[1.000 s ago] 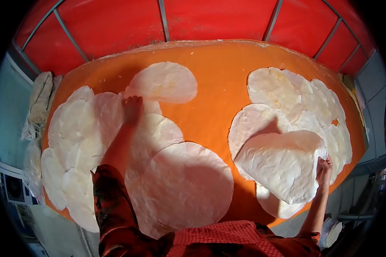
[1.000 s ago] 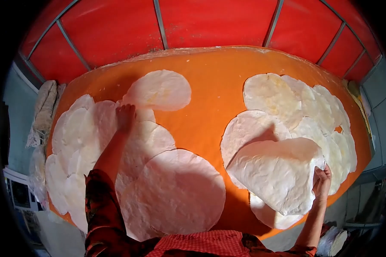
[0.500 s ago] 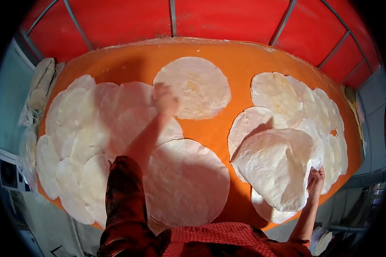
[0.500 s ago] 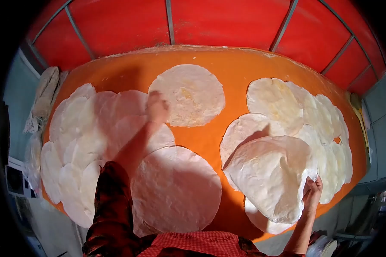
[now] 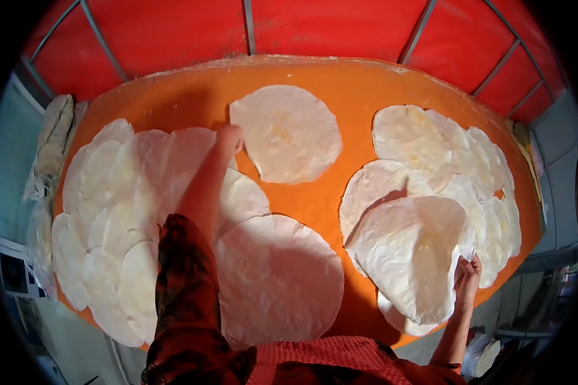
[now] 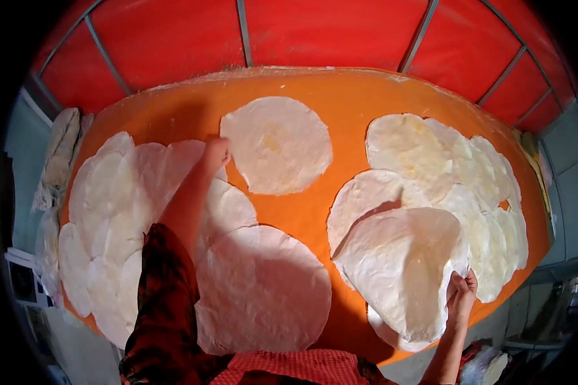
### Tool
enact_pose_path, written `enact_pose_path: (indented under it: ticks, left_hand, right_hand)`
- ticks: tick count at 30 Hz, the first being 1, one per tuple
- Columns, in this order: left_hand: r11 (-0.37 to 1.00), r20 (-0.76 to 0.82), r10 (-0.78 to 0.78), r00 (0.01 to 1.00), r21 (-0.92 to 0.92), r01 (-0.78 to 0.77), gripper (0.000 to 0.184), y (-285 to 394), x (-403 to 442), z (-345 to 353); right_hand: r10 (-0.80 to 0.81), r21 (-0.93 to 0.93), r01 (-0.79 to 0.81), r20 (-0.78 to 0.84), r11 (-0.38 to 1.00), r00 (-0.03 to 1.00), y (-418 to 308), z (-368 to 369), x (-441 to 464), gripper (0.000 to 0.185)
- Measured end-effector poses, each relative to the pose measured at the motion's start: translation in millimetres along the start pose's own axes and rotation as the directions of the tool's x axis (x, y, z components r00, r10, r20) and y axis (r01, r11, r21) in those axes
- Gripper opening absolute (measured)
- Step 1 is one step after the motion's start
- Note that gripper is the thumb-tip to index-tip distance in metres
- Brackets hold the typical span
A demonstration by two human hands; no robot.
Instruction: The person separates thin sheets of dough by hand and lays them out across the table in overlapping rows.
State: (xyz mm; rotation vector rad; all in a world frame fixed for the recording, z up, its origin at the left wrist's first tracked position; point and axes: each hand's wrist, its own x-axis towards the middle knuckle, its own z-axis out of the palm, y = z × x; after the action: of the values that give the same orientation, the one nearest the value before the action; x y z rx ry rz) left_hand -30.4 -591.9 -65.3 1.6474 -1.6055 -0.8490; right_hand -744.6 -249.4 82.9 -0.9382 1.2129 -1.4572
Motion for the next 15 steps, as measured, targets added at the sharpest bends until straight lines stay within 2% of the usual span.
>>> enact_pose_path:
  ticks: [1, 2, 4, 5, 8, 9, 11, 13, 14, 15]
  left_hand:
    - [0.984, -0.018, -0.034, 0.999, -0.175, 0.03, 0.011, 10, 3, 5]
    - [0.637, -0.088, -0.431, 0.898, -0.735, 0.234, 0.009, 74, -9, 12]
    - [0.597, -0.236, -0.375, 0.897, -0.801, 0.039, 0.011, 144, -43, -9]
    - [0.573, -0.313, -0.346, 0.884, -0.817, -0.064, 0.012, 157, -55, -14]
    - [0.541, -0.375, -0.292, 0.88, -0.823, -0.171, 0.009, 91, -69, -29]
    - [0.49, -0.412, -0.374, 0.831, -0.848, -0.201, 0.014, 74, -79, -11]
    - [0.431, -0.437, -0.493, 0.752, -0.874, -0.226, 0.027, 72, -126, 24]
    - [0.635, -0.545, -0.431, 0.719, -0.749, -0.187, 0.033, 22, -164, 68]
    - [0.628, -0.511, -0.444, 0.736, -0.764, -0.151, 0.032, 6, -173, 81]
    - [0.62, -0.475, -0.456, 0.753, -0.776, -0.115, 0.031, -10, -182, 94]
  right_hand:
    - [0.012, -0.007, -0.013, -0.022, 1.0, 1.0, -1, 6, -1, 0.028]
    - [0.023, -0.013, -0.024, -0.045, 1.0, 0.999, -4, 17, -2, 0.028]
    - [0.033, -0.025, -0.035, -0.064, 0.999, 0.997, -4, 26, -1, 0.028]
    - [0.032, -0.03, -0.034, -0.06, 0.999, 0.998, -3, 27, -1, 0.028]
    - [0.059, -0.038, -0.061, -0.05, 0.997, 0.997, 0, 24, -1, 0.028]
    - [0.072, -0.042, -0.074, -0.046, 0.996, 0.996, 0, 24, -2, 0.029]
    - [0.047, -0.033, -0.048, -0.03, 0.998, 0.998, 0, 34, 0, 0.029]
    - [0.01, -0.042, -0.011, -0.03, 0.999, 1.0, 3, 47, 4, 0.028]
    - [0.02, -0.004, -0.02, 0.084, 1.0, 0.996, 5, 39, 7, 0.028]
    - [0.034, -0.05, -0.032, 0.038, 0.998, 0.999, 4, 43, 7, 0.027]
